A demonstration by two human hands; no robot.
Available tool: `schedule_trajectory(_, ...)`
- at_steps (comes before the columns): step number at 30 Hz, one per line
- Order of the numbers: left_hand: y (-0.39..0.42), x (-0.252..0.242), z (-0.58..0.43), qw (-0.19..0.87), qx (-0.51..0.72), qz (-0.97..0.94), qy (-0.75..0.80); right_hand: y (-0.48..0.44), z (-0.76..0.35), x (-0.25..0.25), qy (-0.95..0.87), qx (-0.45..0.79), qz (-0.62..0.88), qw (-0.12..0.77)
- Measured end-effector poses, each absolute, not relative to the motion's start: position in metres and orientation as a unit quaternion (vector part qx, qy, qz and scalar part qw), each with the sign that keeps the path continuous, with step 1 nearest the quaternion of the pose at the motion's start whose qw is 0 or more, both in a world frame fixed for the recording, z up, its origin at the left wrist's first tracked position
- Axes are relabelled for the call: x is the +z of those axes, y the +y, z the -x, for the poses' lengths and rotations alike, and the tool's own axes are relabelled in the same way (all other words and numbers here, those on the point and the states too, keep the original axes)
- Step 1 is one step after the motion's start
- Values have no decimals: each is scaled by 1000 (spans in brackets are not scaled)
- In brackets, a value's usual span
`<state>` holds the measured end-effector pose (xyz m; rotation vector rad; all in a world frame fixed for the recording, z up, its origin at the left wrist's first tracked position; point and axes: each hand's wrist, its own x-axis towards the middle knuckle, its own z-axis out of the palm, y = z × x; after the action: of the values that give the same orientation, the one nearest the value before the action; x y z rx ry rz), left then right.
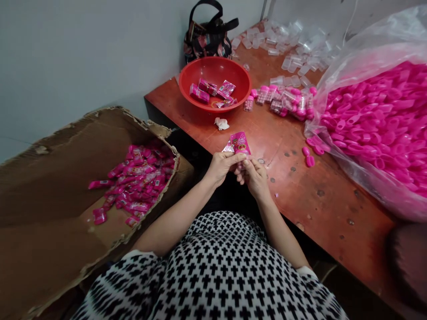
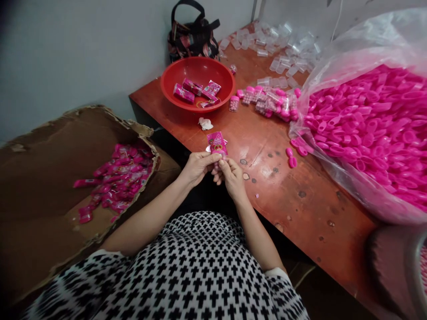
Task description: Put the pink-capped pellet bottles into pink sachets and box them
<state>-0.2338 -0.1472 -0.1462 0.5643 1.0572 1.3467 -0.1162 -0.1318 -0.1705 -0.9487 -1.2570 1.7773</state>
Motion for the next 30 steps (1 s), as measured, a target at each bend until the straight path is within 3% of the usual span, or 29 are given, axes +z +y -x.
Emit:
schedule_trajectory(15,-177,-148,236,606,654,-136,432,-128,130,-167,-436,733,346,390)
schedule_trajectory(22,-202,-136,290,368,799,-31,474,-127,128,-162,-487,726,349,338)
schedule_trajectory(30,-130,-179,266,330,617,-346,626,-119,111,-170,-497,685,403,348)
